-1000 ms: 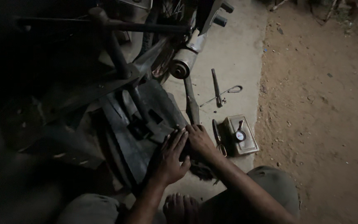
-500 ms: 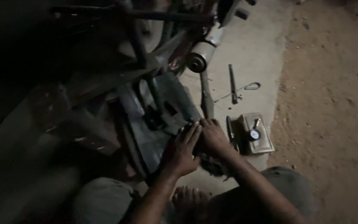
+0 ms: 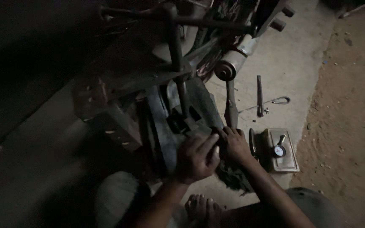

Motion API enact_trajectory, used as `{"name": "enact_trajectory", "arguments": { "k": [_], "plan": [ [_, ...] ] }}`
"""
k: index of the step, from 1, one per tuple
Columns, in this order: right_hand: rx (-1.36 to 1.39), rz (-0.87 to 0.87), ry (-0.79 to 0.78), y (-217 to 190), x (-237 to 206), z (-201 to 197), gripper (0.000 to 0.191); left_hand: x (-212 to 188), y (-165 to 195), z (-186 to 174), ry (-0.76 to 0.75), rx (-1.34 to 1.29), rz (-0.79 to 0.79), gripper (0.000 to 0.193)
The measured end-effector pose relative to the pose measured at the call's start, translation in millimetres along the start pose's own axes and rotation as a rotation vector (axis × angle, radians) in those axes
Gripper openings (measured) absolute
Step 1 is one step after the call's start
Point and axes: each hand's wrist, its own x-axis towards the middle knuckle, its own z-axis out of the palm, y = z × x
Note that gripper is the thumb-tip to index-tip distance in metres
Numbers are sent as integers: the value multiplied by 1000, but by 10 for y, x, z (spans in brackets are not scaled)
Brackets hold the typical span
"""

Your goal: The person holds and manipulates a brake caliper assembly while sitting on the floor, using their hands to work on the components near a motorcycle.

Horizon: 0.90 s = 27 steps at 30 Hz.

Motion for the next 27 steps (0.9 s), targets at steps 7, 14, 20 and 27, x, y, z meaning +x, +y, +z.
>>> {"name": "enact_trajectory", "arguments": {
  "k": [7,14,20,27],
  "plan": [
    [-73,-81,61,107,17,98,71,1548,-155,-1137,287,194,20,40],
    [9,39,-33,-60,49,-56,89,2720,-470,-1200,44,388,-176,48],
    [-38,68,-81,-181,75,-227,97,2687,-731,-992,112,420,-399,52],
    [-3,65,38,-235,64,-209,85,2679,-827,-943,268,450,-178,45]
  ]
}}
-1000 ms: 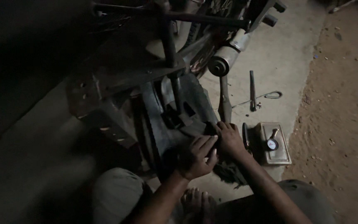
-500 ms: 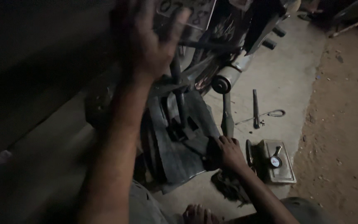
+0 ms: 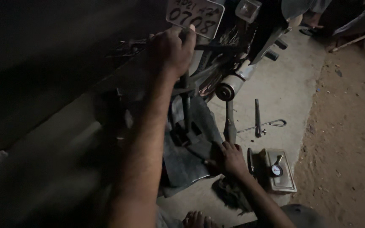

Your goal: The person holds and manipulates a brake caliper assembly while sitting on the floor, using their hands to work on the components near a motorcycle.

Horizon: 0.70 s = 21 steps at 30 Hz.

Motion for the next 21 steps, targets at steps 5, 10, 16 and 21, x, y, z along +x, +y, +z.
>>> {"name": "enact_trajectory", "arguments": {
  "k": [5,10,16,21],
  "plan": [
    [3,32,137,-152,-31,-22,58,-9,91,-19,-10,-19,-86,41],
    [38,96,283,-361,-108,-26,49,-70,143,-79,75,-28,21,38],
    [14,123,288,-384,-128,-15,50,-126,161,-139,149,2,80,41],
    [4,125,231,-262,-132,38,48,-102,163,-163,94,-8,42,43]
  ]
}}
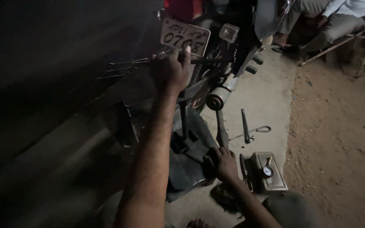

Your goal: The person holds and manipulates a brake caliper assembly while sitting on the floor, using their hands to work on the components near a motorcycle.

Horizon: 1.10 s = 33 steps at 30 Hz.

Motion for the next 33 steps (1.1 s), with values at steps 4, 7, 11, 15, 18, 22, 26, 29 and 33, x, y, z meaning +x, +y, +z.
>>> {"name": "enact_trajectory", "arguments": {
  "k": [4,7,11,15,18,22,26,29,33],
  "plan": [
    [80,29,-36,72,-7,78,47,-5,3,-19,-29,18,9,45],
    [166,141,-21,41,104,3,42,-4,6,-26,19,7,59,44],
    [289,0,171,-159,609,-579,36,-17,2,2,-20,6,12,44],
    [127,-231,629,-655,1217,-1615,32,-51,-41,54,40,-39,40,45],
    [-91,-447,741,-1071,1574,-2363,50,-47,-57,91,45,-161,47,43],
    [-468,-414,526,-1480,2142,-2710,51,-35,-65,94,63,-56,93,42],
    [-279,-13,2,-1470,2204,-2444,18,-85,-187,96,42,-24,176,43],
    [-289,-209,445,-1350,2079,-2184,16,-77,-361,206,-10,-80,222,48],
    [-266,-322,730,-1262,2052,-1991,16,86,-678,317,-154,-370,200,54]
  ]
}}
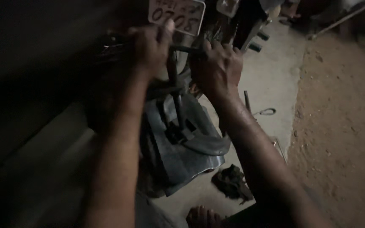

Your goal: The person holds and manipulates a brake caliper assembly while sitting on the floor, using their hands to work on the components near a motorcycle.

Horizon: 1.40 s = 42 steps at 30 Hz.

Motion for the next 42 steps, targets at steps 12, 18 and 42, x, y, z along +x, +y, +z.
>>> {"name": "enact_trajectory", "arguments": {
  "k": [12,18,42],
  "plan": [
    [-19,-53,-119,210,-28,166,9,-195,-3,-480,-66,393,-287,39],
    [-69,-172,52,307,-36,273,14,-318,-2,-471,226,525,189,34],
    [21,-107,64,210,48,149,13,-223,104,-483,83,565,-63,47]
  ]
}}
